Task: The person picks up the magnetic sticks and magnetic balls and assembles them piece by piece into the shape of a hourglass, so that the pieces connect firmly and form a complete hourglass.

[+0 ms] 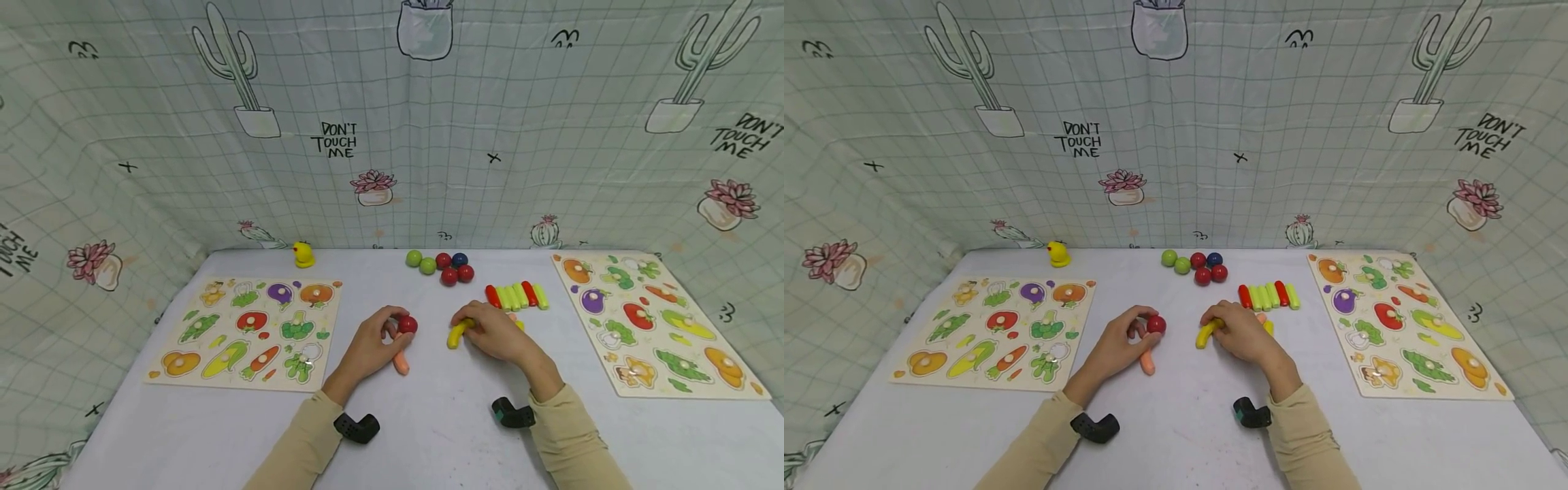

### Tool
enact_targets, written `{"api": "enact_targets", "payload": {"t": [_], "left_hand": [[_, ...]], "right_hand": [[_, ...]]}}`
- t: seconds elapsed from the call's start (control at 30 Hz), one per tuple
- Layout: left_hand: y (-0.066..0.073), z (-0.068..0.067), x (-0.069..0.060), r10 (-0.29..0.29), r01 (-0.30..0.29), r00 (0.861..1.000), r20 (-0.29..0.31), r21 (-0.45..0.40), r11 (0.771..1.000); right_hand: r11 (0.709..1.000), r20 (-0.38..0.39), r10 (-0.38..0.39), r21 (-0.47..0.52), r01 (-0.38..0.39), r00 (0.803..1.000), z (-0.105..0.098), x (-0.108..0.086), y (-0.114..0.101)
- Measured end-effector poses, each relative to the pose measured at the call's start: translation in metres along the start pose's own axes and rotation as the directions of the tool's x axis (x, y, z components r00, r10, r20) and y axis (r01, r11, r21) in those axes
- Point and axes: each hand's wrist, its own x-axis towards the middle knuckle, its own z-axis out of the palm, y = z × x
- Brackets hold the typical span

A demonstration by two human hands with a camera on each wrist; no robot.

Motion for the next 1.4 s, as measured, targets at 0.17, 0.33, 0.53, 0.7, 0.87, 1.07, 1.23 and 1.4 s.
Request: {"api": "enact_targets", "payload": {"t": [0.17, 0.33, 0.53, 0.7, 0.87, 1.07, 1.23, 1.4], "left_hand": [[0.000, 0.001, 0.000, 0.002, -0.002, 1.000, 0.006, 0.025, 1.000], [-0.001, 0.001, 0.000, 0.022, -0.022, 1.000, 0.000, 0.046, 0.999], [-0.002, 0.000, -0.001, 0.046, -0.046, 0.999, 0.000, 0.047, 0.998], [-0.001, 0.000, -0.001, 0.029, -0.030, 0.999, 0.015, 0.042, 0.999], [-0.001, 0.000, -0.001, 0.040, -0.040, 0.999, 0.019, 0.042, 0.998], [0.000, 0.000, -0.001, 0.043, -0.044, 0.999, 0.022, 0.053, 0.998], [0.002, 0.000, -0.001, 0.037, -0.038, 0.999, 0.020, 0.062, 0.997], [0.002, 0.000, -0.001, 0.029, -0.030, 0.999, 0.019, 0.059, 0.998]], "right_hand": [[1.000, -0.030, 0.003, -0.030, -0.004, 1.000, 0.004, 0.001, -0.001], [0.999, -0.050, -0.002, -0.054, -0.001, 0.999, 0.005, 0.003, -0.004], [0.997, -0.044, 0.020, -0.067, -0.023, 0.999, 0.005, 0.005, -0.007], [0.996, -0.047, 0.029, -0.083, -0.033, 0.998, 0.007, 0.005, -0.007], [0.993, -0.053, 0.044, -0.105, -0.049, 0.998, 0.008, 0.005, -0.008], [0.991, -0.065, 0.053, -0.122, -0.061, 0.996, 0.008, 0.005, -0.010], [0.986, -0.070, 0.074, -0.143, -0.083, 0.995, 0.009, 0.007, -0.012], [0.980, -0.070, 0.095, -0.168, -0.106, 0.993, 0.012, 0.008, -0.015]]}}
